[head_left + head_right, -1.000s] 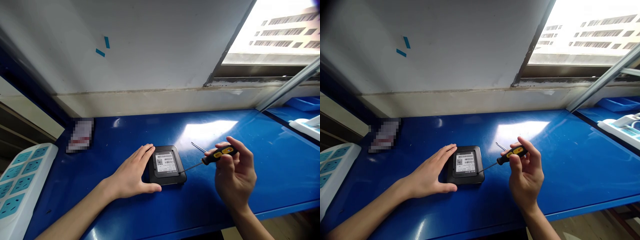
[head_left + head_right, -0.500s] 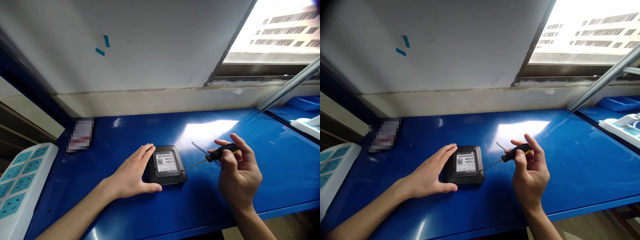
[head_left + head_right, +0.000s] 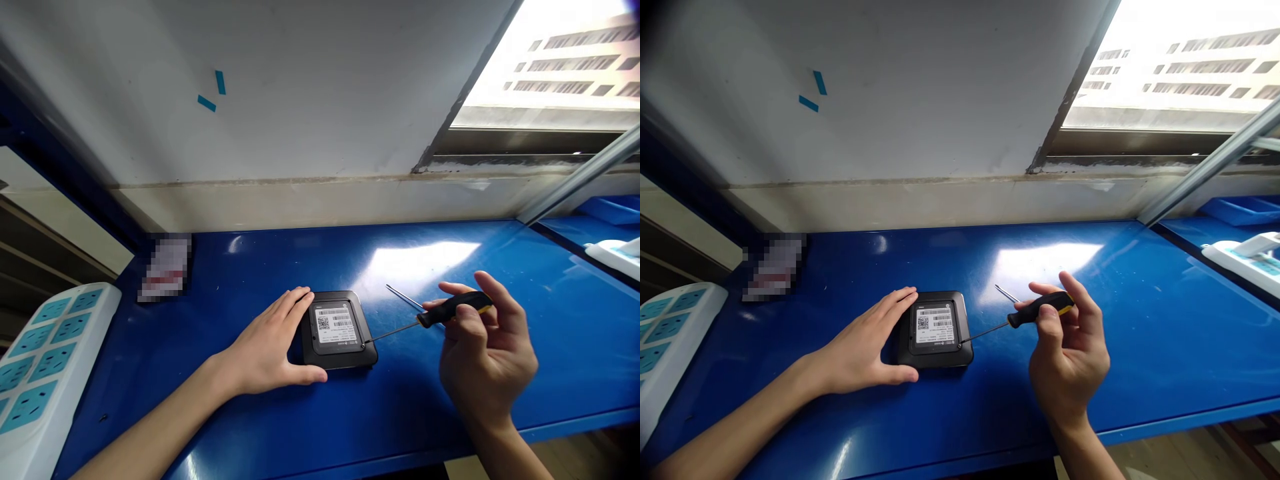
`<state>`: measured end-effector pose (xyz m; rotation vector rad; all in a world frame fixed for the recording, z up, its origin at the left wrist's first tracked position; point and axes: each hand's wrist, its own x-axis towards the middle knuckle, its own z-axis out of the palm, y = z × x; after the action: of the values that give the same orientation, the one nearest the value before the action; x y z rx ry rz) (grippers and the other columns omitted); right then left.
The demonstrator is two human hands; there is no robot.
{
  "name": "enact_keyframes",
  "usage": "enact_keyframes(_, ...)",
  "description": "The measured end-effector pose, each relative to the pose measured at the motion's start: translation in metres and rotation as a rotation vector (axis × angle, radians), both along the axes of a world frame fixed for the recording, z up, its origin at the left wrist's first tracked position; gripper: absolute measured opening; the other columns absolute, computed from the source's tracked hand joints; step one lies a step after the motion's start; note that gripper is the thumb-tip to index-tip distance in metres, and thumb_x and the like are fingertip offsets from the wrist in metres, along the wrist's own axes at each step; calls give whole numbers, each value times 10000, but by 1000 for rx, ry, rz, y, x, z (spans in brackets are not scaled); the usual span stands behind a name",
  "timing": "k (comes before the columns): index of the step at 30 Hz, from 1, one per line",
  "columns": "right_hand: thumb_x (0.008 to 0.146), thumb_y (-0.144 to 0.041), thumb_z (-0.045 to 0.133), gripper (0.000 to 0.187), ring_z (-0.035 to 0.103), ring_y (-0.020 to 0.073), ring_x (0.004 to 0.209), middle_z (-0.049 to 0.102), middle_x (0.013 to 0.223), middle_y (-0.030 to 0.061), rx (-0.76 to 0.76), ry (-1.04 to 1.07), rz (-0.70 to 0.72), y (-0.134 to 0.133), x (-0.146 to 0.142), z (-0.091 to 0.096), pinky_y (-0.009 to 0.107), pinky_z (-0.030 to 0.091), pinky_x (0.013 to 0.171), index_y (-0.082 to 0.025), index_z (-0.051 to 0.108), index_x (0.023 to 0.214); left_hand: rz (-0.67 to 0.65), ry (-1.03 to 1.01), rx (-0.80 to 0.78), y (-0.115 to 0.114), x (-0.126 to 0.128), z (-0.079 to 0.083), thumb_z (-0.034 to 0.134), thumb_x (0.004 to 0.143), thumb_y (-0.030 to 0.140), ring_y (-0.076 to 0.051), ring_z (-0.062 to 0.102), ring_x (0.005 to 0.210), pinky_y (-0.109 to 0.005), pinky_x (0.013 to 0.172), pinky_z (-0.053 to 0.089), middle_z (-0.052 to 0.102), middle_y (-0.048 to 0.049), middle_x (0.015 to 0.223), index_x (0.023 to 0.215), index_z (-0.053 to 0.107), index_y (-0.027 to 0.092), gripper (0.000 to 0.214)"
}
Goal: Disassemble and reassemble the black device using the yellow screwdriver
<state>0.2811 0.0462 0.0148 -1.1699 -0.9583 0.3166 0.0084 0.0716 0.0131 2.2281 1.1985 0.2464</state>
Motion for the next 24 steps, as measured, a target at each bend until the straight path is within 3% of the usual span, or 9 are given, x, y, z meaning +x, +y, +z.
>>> enact_keyframes(10,955,-285,639,390,732,131,705,734,1015,10,8,-44,32,-3,-2,-2,265,645,584,-278,616,1344,0,24,-10,-1,0,2,717,767,748,-421,190,1542,-613,1206,310,195,-144,1700,1623,178,243,1131)
enact_keyframes(17,913,-173,636,397,734,132,666,740,969,2,211,-134,-11,-3,-4,-4,277,638,562,-265,657,1299,-7,30,-19,0,1,2,711,770,750,-422,180,1544,-618,1205,305,184,-160,1700,1623,176,211,1142)
enact_keyframes(24,893,-136,663,411,755,170,705,759,967,5,328,-202,40,-4,3,-7,336,666,571,-287,677,1275,-8,26,-22,0,1,1,717,767,747,-422,183,1543,-627,1201,304,184,-167,1699,1624,179,204,1148)
